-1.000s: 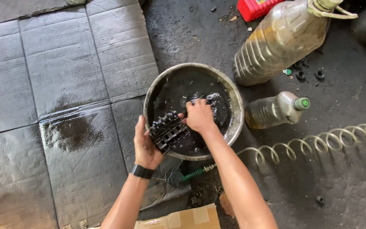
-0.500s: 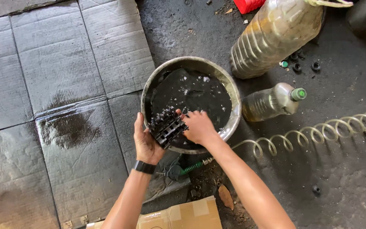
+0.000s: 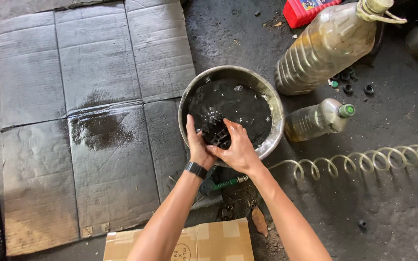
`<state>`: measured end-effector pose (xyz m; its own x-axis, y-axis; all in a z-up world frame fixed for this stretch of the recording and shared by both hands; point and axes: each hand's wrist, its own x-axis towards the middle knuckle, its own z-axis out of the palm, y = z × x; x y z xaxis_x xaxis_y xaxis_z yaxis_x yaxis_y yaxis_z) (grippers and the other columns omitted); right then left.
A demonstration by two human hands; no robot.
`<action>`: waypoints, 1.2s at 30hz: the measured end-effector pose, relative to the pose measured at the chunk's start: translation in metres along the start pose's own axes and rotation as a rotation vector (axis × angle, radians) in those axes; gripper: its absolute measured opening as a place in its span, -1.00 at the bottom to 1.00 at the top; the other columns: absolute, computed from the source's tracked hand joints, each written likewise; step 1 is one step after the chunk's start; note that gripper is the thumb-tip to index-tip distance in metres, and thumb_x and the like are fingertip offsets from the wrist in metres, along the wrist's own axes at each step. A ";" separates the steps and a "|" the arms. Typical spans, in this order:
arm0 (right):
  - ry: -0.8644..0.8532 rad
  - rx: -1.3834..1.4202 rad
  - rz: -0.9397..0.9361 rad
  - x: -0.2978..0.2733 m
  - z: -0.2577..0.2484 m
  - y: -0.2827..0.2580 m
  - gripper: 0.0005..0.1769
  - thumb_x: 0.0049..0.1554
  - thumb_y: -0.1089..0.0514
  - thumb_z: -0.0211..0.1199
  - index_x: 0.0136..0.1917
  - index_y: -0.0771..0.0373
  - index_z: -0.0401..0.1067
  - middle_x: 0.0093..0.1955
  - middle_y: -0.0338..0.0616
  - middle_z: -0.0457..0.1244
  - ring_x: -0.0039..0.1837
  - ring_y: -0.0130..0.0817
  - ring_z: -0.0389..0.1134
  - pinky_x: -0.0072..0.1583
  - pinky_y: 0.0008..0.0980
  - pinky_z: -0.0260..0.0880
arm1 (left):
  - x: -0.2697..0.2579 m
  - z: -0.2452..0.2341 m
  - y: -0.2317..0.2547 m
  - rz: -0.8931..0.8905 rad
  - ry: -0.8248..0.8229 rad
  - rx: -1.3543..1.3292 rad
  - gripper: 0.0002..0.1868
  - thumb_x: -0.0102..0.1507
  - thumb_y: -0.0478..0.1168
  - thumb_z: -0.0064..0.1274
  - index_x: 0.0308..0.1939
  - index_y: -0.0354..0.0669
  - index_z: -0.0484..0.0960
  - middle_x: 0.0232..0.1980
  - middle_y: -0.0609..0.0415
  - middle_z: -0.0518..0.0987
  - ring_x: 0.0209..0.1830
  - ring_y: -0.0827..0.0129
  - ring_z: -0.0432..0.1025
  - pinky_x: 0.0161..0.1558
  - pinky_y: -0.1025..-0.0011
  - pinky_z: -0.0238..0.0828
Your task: The person cleans a metal part by scrubbing it in a bucket of dark liquid, then sprays it with a hose nozzle. They repeat this process, scrubbing the part with a brush and rinsing it with the spray nozzle before placing it in a basket.
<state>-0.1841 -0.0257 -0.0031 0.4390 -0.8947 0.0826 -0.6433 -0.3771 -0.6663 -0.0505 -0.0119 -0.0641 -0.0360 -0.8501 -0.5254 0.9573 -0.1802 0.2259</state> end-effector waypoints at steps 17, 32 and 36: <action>0.016 1.075 0.439 0.001 -0.001 0.042 -0.48 0.19 0.01 0.28 0.32 0.32 0.31 0.13 -0.14 0.32 0.15 -0.40 0.36 0.19 -0.33 0.41 | -0.002 0.042 0.029 -0.122 -0.220 0.756 -0.46 0.22 0.04 0.22 0.13 -0.22 0.50 -0.09 0.07 0.62 -0.18 0.42 0.54 -0.16 0.35 0.58; 0.106 0.171 0.000 -0.012 -0.038 -0.006 -0.51 0.11 0.33 0.33 0.30 0.47 0.39 0.04 0.20 0.42 0.07 -0.08 0.52 0.06 -0.29 0.49 | 0.005 0.025 0.006 0.036 0.010 0.777 0.10 0.06 0.14 0.36 0.41 -0.61 0.25 -0.06 -0.01 0.61 -0.22 0.49 0.52 -0.35 0.55 0.48; 0.087 0.133 -0.032 -0.012 -0.038 -0.003 -0.52 0.11 0.32 0.34 0.30 0.46 0.39 0.01 0.21 0.41 0.06 -0.03 0.52 0.04 -0.28 0.50 | 0.010 0.018 0.006 0.042 0.061 0.855 0.17 0.05 0.19 0.38 0.45 -0.60 0.20 -0.06 -0.10 0.60 -0.33 0.48 0.42 -0.47 0.60 0.28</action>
<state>-0.2112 -0.0230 0.0268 0.3984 -0.9021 0.1658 -0.5385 -0.3763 -0.7539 -0.0507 -0.0303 -0.0528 0.0333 -0.8409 -0.5401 0.4120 -0.4808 0.7740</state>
